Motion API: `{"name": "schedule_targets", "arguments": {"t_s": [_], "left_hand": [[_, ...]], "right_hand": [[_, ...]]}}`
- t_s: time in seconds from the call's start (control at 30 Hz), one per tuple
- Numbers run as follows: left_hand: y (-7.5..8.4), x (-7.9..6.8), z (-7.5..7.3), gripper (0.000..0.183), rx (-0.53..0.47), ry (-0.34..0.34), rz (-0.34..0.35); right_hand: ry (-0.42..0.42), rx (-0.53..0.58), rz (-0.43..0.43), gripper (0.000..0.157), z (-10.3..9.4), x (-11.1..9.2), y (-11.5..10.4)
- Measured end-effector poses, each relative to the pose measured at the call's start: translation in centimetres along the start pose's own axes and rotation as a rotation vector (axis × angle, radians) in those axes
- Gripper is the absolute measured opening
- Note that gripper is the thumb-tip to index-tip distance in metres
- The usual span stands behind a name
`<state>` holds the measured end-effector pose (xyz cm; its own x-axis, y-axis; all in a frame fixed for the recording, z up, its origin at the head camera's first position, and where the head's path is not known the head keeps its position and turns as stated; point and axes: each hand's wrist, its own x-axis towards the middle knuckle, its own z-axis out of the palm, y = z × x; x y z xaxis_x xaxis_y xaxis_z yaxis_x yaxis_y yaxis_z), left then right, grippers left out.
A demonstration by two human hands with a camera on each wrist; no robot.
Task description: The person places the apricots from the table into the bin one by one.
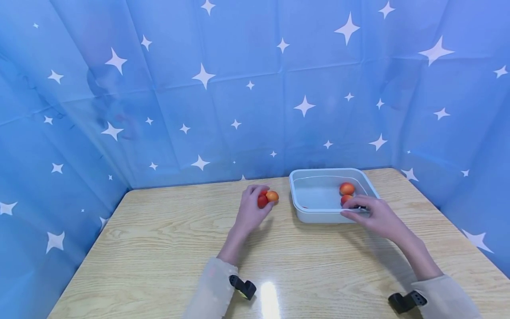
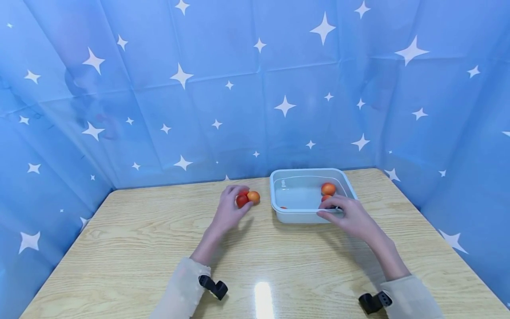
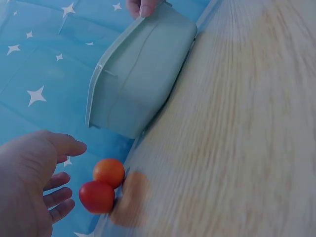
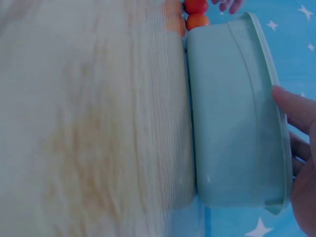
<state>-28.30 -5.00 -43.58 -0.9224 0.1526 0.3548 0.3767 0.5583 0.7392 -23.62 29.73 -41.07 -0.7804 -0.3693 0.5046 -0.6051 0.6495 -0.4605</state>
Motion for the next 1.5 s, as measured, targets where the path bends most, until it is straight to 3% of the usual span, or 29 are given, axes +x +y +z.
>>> {"name": "schedule_targets", "arguments": {"t_s": [0.5,0.77,1.5], "left_hand": [[-2.3,-0.1,-0.9,0.044,0.130,-0.036,0.047],[-2.5,-0.2,-1.1,0.043,0.142,-0.061,-0.009],[-2.6,-0.3,-1.1,0.035,0.137,-0.064,-0.083]], "right_hand": [[-0.007,0.001,0.013,0.017,0.1,0.0,0.0],[-0.010,-0.002,0.013,0.017,0.0,0.0,0.1],[-0.002,-0.007,0.008,0.018,0.1,0.0,0.0]]}}
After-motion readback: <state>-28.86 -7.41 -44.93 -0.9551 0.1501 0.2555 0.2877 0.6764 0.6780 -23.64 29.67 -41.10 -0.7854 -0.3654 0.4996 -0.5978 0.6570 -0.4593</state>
